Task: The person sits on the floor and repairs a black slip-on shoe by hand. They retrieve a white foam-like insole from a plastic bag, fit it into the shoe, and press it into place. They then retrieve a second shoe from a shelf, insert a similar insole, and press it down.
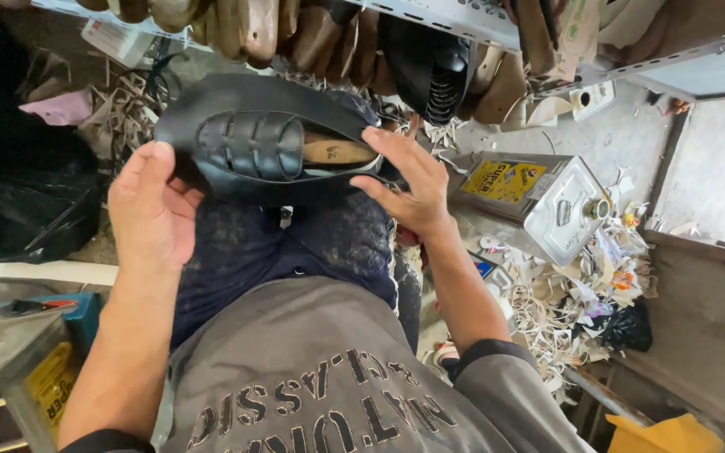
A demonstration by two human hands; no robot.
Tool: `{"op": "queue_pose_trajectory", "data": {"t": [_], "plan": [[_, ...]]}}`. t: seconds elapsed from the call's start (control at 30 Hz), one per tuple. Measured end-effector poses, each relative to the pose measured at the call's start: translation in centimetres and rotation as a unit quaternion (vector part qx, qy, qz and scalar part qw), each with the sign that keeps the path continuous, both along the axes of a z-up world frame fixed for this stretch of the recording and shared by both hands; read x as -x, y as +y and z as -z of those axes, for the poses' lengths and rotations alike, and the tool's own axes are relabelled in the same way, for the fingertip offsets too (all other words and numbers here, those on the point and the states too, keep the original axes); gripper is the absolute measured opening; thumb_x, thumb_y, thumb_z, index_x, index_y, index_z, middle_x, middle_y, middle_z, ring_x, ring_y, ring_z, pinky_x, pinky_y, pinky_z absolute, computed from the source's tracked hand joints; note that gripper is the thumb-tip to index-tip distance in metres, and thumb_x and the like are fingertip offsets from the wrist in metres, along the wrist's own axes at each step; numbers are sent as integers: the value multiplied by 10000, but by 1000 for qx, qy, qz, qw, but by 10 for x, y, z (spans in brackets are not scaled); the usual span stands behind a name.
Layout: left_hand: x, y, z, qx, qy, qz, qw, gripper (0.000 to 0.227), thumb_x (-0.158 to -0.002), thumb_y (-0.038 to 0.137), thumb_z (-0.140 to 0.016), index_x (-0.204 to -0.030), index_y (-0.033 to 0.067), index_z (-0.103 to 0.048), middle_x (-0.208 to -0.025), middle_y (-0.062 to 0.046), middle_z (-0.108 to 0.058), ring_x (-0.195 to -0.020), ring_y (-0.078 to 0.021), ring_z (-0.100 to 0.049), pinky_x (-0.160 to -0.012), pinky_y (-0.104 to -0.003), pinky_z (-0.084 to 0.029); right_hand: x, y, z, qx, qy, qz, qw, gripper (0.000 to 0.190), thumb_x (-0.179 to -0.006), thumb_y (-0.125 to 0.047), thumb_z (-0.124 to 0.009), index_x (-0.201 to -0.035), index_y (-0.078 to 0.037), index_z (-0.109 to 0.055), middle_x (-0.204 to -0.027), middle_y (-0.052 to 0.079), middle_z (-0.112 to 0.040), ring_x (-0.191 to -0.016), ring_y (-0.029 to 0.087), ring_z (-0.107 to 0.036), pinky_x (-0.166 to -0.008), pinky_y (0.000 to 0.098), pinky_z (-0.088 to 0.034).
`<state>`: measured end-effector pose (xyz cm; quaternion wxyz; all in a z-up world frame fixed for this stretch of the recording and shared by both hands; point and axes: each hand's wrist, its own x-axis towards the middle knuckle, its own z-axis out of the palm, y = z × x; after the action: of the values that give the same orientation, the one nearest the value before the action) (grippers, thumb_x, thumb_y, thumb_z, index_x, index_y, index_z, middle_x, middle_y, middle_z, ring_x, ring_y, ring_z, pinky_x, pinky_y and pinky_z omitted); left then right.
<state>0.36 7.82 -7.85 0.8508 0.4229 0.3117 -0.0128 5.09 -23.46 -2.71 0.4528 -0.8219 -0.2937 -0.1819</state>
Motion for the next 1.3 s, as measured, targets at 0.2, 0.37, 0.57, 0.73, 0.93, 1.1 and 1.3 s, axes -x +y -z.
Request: {"op": "queue_pose_trajectory", "data": {"t": [0.2,0.37,0.57,0.73,0.93,1.1,1.3], "plan": [[1,22,20,-85,47,-6,995,144,-993,198,-765,-932,174,-637,-827,57,-626,-735,-73,-608,-623,-235,-527,-13,-1,5,92,67,-72,991,721,-960,-369,-827,-1453,10,-461,-1445,189,-561,-1352,332,-583,-1201,469,-508],[-3,24,14,-85,47,-3,995,140,-986,197,-778,-945,162,-649,-832,57,-619,-704,-75,-600,-568,-226,-518,-17,-19,-4,54,235,-157,958,913,-969,-376,-828,-1630,-61,-282,-1683,183,-344,-1604,355,-364,-1387,538,-320],[-4,25,13,-69,56,9,996,183,-971,220,-804,-933,177,-630,-827,59,-604,-715,-76,-603,-583,-241,-538,-16,-15,-1,15,227,-115,967,581,-896,-183,-880,-1377,-21,-595,-1443,202,-598,-1410,348,-578,-1278,490,-458],[-2,27,3,-67,40,46,996,201,-919,226,-812,-1016,133,-663,-942,18,-684,-838,-118,-683,-721,-271,-640,-13,-16,12,2,214,-73,974,526,-893,-151,-888,-1334,-53,-620,-1416,183,-621,-1371,329,-616,-1251,478,-488],[-2,29,11,-116,45,26,992,145,-942,175,-808,-1011,150,-683,-924,19,-678,-822,-120,-674,-677,-257,-619,-15,-19,-5,46,261,-123,956,697,-922,-294,-856,-1479,-58,-510,-1541,191,-521,-1489,344,-506,-1328,509,-390],[1,34,22,-120,18,36,992,219,-928,262,-842,-1028,138,-691,-917,20,-656,-836,-123,-659,-714,-272,-638,-16,-19,11,36,221,-98,970,546,-934,-259,-845,-1376,-53,-597,-1428,189,-611,-1383,331,-605,-1260,473,-470],[3,32,26,-118,10,32,992,246,-924,268,-851,-1041,138,-678,-921,2,-682,-809,-126,-688,-723,-257,-642,-21,-20,28,20,196,-93,976,498,-943,-210,-846,-1351,-43,-614,-1392,181,-636,-1358,327,-623,-1248,466,-485]]}}
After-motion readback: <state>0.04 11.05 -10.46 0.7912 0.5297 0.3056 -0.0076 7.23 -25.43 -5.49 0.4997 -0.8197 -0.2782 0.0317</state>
